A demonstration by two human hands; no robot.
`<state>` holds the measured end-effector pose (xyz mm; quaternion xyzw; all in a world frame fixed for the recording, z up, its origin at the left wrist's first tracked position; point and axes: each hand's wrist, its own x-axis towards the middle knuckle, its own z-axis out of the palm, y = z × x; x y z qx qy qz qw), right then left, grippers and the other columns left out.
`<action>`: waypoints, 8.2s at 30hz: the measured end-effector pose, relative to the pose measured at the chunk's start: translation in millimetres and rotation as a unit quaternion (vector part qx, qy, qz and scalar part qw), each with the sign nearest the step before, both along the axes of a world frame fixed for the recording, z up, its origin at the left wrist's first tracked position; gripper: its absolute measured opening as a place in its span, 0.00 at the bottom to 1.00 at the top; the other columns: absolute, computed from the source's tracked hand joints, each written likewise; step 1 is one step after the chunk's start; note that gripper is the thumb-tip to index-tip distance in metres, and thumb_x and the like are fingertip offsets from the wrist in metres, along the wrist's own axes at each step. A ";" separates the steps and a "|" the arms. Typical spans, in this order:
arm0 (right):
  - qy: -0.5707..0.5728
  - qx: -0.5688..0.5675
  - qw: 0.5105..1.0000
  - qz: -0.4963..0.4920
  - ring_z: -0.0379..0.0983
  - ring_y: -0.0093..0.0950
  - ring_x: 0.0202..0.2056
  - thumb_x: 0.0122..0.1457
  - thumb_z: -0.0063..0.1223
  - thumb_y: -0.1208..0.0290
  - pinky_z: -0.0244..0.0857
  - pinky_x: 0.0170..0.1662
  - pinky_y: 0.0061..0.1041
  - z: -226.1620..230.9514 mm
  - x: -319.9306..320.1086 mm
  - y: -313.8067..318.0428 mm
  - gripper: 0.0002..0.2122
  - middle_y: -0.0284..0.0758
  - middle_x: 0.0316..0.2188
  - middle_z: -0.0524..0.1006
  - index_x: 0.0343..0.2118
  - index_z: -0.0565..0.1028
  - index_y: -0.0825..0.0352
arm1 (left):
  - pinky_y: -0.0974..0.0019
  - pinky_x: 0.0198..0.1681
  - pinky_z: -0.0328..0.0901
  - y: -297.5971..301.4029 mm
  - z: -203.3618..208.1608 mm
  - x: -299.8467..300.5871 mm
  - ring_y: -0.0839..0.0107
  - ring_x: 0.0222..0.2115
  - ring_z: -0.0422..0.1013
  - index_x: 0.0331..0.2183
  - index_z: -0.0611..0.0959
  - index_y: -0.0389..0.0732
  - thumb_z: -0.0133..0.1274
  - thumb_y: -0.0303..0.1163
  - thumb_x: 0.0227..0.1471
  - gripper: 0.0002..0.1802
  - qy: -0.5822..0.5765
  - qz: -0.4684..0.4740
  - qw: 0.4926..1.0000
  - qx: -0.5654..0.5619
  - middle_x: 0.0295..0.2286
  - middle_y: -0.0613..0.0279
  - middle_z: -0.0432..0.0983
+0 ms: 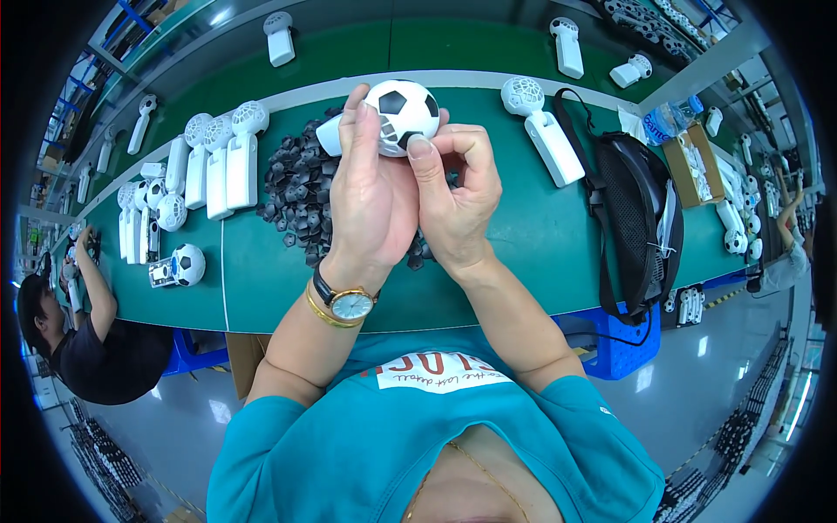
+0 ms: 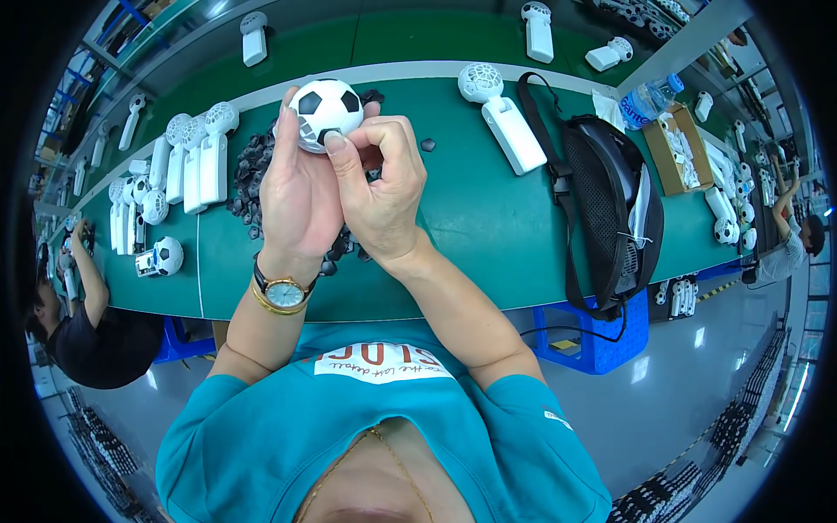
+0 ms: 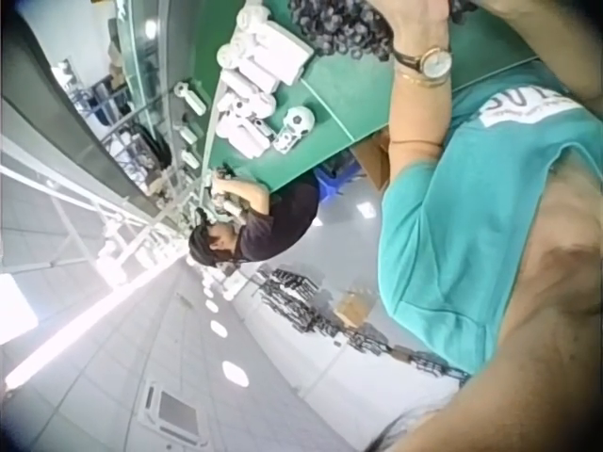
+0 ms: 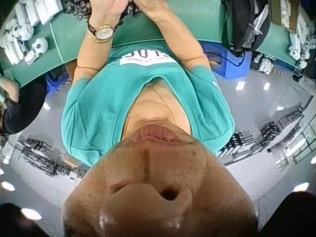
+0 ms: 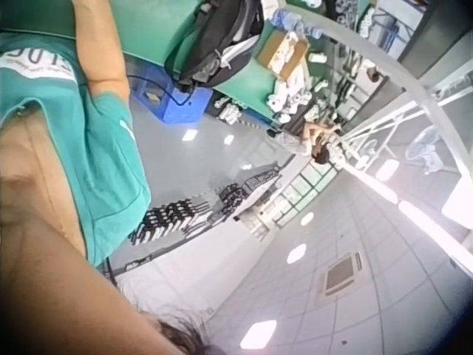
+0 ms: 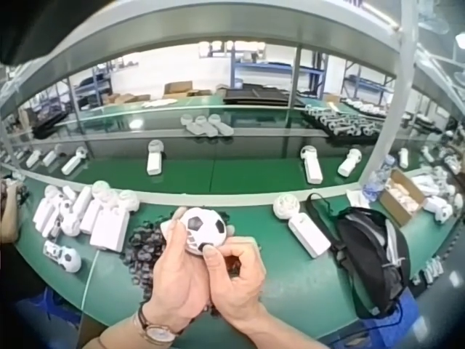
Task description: Assembling small white handheld fans by attaching black components at a factory workbench.
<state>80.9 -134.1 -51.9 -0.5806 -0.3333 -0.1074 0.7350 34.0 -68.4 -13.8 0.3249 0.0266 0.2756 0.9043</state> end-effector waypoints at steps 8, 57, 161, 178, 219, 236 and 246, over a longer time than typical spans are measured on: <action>-0.053 -0.016 0.998 -0.021 0.68 0.23 0.40 0.57 0.60 0.67 0.64 0.42 0.22 5.9 12.9 -0.5 0.15 0.35 0.40 0.72 0.42 0.70 0.69 | 0.57 0.54 0.63 7.7 -5.3 -0.7 0.62 0.51 0.64 0.58 0.56 0.44 0.35 0.43 0.66 0.24 0.003 0.007 0.999 0.047 0.49 0.55 0.64; 0.195 -0.270 0.912 0.241 0.77 0.29 0.32 0.57 0.56 0.68 0.71 0.35 0.28 9.5 93.3 -41.9 0.16 0.38 0.40 0.78 0.46 0.74 0.71 | 0.66 0.40 0.71 86.4 15.7 9.8 0.70 0.40 0.72 0.52 0.67 0.37 0.45 0.51 0.60 0.29 0.155 -0.046 0.839 0.519 0.42 0.53 0.71; -0.202 -0.337 0.909 0.140 0.68 0.23 0.33 0.54 0.58 0.75 0.63 0.35 0.24 85.6 165.4 -33.6 0.15 0.34 0.40 0.73 0.44 0.74 0.70 | 0.60 0.59 0.56 150.8 12.1 82.9 0.60 0.59 0.58 0.60 0.62 0.38 0.56 0.51 0.52 0.42 0.188 -0.096 0.859 0.467 0.57 0.48 0.61; -0.076 -0.522 0.849 -0.030 0.73 0.28 0.30 0.55 0.59 0.67 0.67 0.33 0.28 -35.1 101.8 -59.3 0.11 0.36 0.30 0.77 0.35 0.76 0.70 | 0.65 0.29 0.75 80.1 -48.5 -36.0 0.71 0.31 0.75 0.51 0.70 0.34 0.42 0.47 0.62 0.26 0.198 -0.167 0.955 0.141 0.35 0.58 0.76; 0.068 -0.390 0.917 0.049 0.73 0.21 0.29 0.56 0.57 0.69 0.67 0.34 0.22 -42.8 109.5 -18.5 0.11 0.30 0.28 0.78 0.39 0.78 0.68 | 0.63 0.35 0.75 55.2 -53.0 -44.7 0.65 0.40 0.73 0.57 0.61 0.31 0.57 0.34 0.50 0.36 0.165 -0.008 0.958 0.233 0.44 0.51 0.70; -0.036 -0.512 0.855 0.071 0.71 0.27 0.28 0.52 0.60 0.69 0.66 0.34 0.27 -38.0 122.3 -13.0 0.10 0.34 0.25 0.76 0.34 0.77 0.68 | 0.66 0.34 0.75 56.6 -52.1 -46.1 0.71 0.35 0.74 0.55 0.61 0.35 0.52 0.37 0.56 0.30 0.154 0.023 0.961 0.229 0.41 0.54 0.73; 0.070 -0.460 0.876 0.124 0.69 0.19 0.27 0.55 0.59 0.67 0.64 0.30 0.24 -23.2 107.9 -22.0 0.09 0.31 0.24 0.75 0.30 0.75 0.69 | 0.67 0.33 0.75 48.4 -43.7 -37.5 0.69 0.36 0.74 0.62 0.51 0.39 0.44 0.36 0.62 0.33 0.134 0.050 0.958 0.249 0.45 0.49 0.70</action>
